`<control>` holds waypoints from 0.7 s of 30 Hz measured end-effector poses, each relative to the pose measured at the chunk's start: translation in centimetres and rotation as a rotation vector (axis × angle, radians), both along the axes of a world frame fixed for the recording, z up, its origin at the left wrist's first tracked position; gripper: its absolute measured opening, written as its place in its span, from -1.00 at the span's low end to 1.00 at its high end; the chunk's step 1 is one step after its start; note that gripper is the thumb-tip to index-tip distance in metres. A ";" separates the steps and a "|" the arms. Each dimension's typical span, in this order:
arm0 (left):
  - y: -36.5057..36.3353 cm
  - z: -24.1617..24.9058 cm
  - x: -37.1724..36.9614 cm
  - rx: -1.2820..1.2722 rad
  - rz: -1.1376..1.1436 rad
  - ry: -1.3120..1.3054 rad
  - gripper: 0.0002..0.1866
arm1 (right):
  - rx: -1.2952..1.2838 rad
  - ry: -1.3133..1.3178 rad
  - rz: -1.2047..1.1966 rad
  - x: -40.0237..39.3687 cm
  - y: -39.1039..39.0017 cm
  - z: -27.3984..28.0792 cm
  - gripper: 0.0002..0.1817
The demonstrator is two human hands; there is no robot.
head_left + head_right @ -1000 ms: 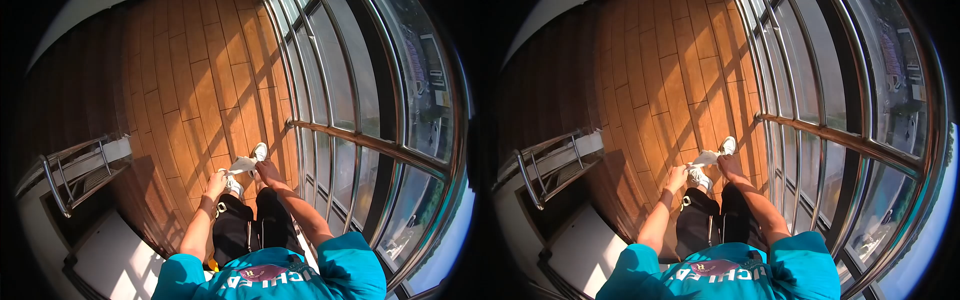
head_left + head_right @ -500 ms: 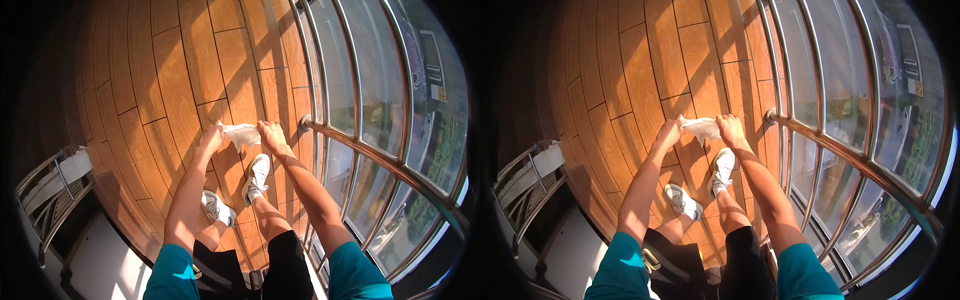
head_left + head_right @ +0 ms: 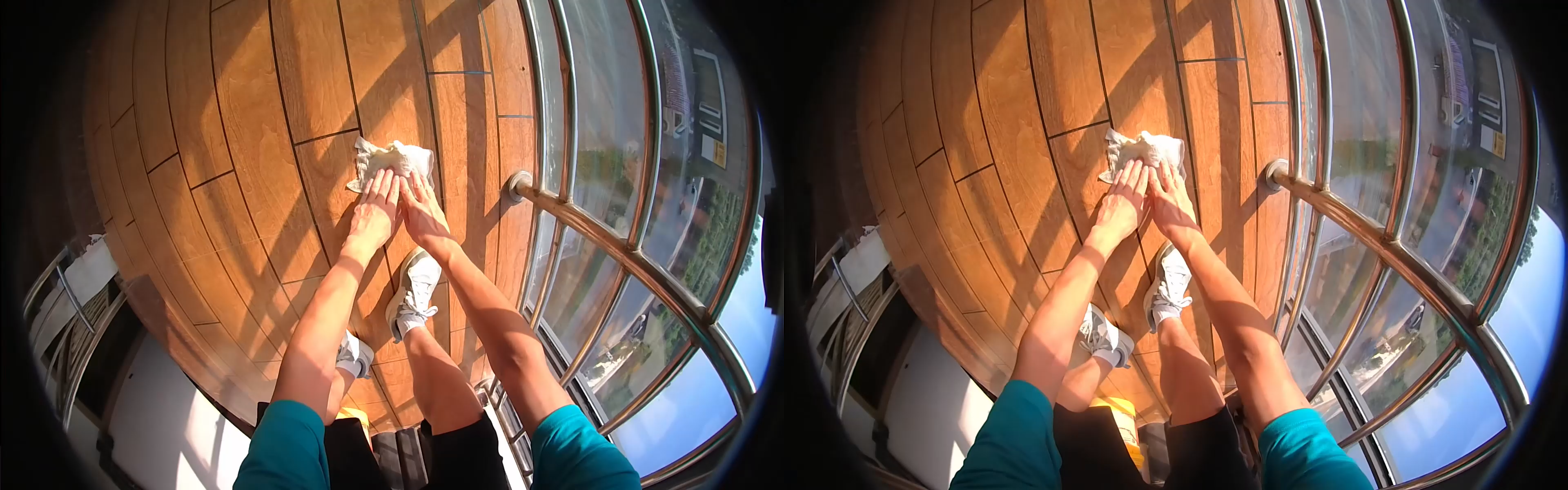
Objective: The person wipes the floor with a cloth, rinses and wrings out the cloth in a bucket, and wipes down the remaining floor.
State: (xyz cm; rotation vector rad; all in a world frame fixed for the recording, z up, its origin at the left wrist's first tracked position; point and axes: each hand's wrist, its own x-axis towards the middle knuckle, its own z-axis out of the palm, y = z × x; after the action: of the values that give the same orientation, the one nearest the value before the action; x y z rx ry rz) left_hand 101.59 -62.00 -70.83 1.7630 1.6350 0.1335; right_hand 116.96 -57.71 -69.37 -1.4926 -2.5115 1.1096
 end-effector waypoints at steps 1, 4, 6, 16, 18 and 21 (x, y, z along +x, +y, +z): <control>0.6 -1.6 0.7 -0.051 -0.052 0.172 -0.24 | 0.055 0.014 -0.037 0.0 -0.1 -2.2 -0.37; 3.2 -4.2 0.4 -0.006 -0.095 0.288 -0.19 | 0.059 -0.154 0.036 0.0 2.3 -4.8 -0.34; 5.9 -5.5 -0.8 0.116 -0.049 0.275 -0.17 | 0.149 -0.064 0.025 -0.2 5.4 -6.5 -0.37; 26.7 -7.0 -5.5 0.157 -0.046 0.452 -0.26 | 0.596 -0.087 0.315 -3.3 28.6 -10.7 -0.44; 25.1 -7.8 -5.2 0.206 -0.049 0.456 -0.28 | 0.488 0.029 0.124 -3.5 27.0 -11.2 -0.44; 22.8 -7.2 -4.9 0.177 -0.104 0.552 -0.26 | 0.483 0.051 0.065 -3.1 24.0 -10.0 -0.44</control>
State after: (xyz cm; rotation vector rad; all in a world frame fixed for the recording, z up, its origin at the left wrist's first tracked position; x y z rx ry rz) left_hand 96.67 -39.23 -77.98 2.1457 1.9489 -0.2920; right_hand 113.87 -33.73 -79.33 -1.2385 -2.5548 0.4773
